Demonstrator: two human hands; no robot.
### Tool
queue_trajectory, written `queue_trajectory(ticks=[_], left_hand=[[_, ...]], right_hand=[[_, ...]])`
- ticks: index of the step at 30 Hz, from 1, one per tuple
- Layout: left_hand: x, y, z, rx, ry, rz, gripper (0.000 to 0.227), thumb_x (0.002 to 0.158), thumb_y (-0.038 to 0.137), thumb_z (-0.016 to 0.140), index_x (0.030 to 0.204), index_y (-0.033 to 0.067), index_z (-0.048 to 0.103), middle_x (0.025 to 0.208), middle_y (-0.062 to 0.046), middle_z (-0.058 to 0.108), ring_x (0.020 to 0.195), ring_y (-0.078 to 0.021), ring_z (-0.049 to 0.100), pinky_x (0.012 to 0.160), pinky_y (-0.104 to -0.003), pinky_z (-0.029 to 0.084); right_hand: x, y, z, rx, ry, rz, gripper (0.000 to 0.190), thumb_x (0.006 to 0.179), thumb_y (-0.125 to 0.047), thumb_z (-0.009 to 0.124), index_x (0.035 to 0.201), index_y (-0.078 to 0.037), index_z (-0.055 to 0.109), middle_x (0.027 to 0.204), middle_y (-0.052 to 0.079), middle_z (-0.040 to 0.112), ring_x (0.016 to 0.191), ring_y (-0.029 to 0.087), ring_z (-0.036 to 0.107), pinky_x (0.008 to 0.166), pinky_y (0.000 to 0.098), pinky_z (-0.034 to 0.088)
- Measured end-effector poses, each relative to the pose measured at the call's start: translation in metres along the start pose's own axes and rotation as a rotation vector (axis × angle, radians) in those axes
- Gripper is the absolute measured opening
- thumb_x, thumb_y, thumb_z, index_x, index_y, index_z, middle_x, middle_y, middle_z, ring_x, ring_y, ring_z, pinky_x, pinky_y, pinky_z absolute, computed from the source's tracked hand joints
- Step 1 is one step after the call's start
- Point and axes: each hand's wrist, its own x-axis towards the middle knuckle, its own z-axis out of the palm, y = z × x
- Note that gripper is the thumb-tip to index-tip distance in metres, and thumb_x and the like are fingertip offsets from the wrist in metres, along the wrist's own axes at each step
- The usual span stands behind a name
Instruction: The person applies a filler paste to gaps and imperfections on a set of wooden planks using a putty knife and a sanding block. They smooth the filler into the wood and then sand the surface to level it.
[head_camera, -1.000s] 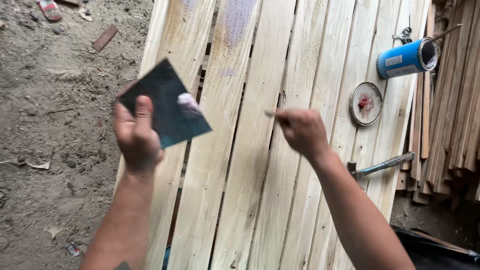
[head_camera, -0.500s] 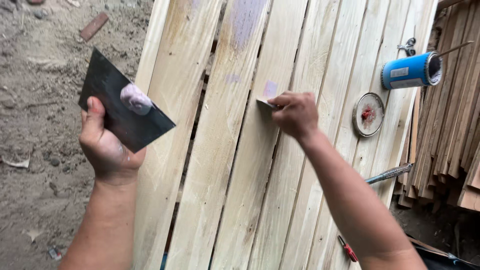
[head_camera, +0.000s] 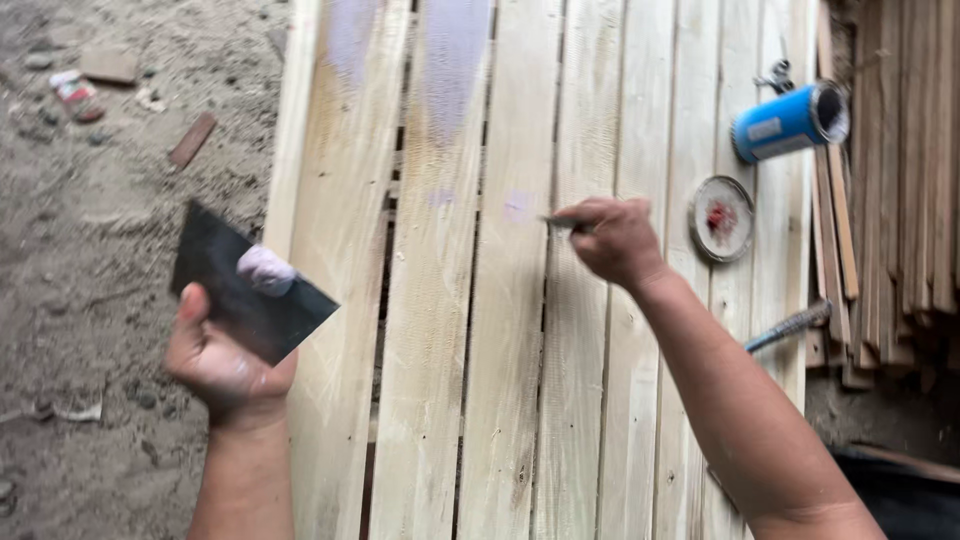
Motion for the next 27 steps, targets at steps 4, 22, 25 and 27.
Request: queue_trajectory(ticks=[4,22,25,27], left_hand=[[-0.005,0.001,-0.004,-0.010,0.064,0.022,0.045,0.099,0.023,0.066,0.138,0.0019,0.064,0.135,-0.009,0.068,0.125,-0.0255,0.062,0.119,-0.041,0.044],[-0.009,0.007,0.009,0.060,0.055,0.011,0.049,0.095,0.024,0.067,0.136,-0.0032,0.063,0.135,-0.013,0.067,0.124,-0.0252,0.061,0.120,-0.040,0.043],[-0.009,0.007,0.005,0.121,0.054,0.038,0.051,0.094,0.025,0.068,0.137,-0.0022,0.062,0.134,-0.012,0.066,0.127,-0.0251,0.062,0.123,-0.041,0.043],[-0.009,0.007,-0.001,0.137,0.056,0.030,0.051,0.092,0.024,0.068,0.136,-0.0019,0.061,0.133,-0.012,0.065,0.127,-0.0250,0.062,0.123,-0.040,0.044]], right_hand=[[-0.016,0.026,-0.016,-0.216,-0.013,0.133,0.024,0.085,-0.010,0.064,0.094,-0.022,0.084,0.089,-0.002,0.078,0.076,0.019,0.069,0.080,0.0413,0.038],[-0.013,0.070,-0.011,-0.290,0.062,-0.522,0.019,0.090,-0.017,0.080,0.099,-0.033,0.080,0.115,-0.010,0.076,0.124,0.014,0.064,0.110,0.0449,0.030],[0.002,0.081,-0.002,-0.197,0.065,-0.596,0.019,0.089,-0.018,0.081,0.101,-0.033,0.079,0.119,-0.008,0.073,0.123,0.018,0.061,0.111,0.0450,0.030],[-0.005,0.087,0.008,-0.153,0.105,-0.572,0.019,0.092,-0.020,0.082,0.104,-0.034,0.079,0.119,-0.009,0.071,0.123,0.018,0.060,0.110,0.0434,0.030]])
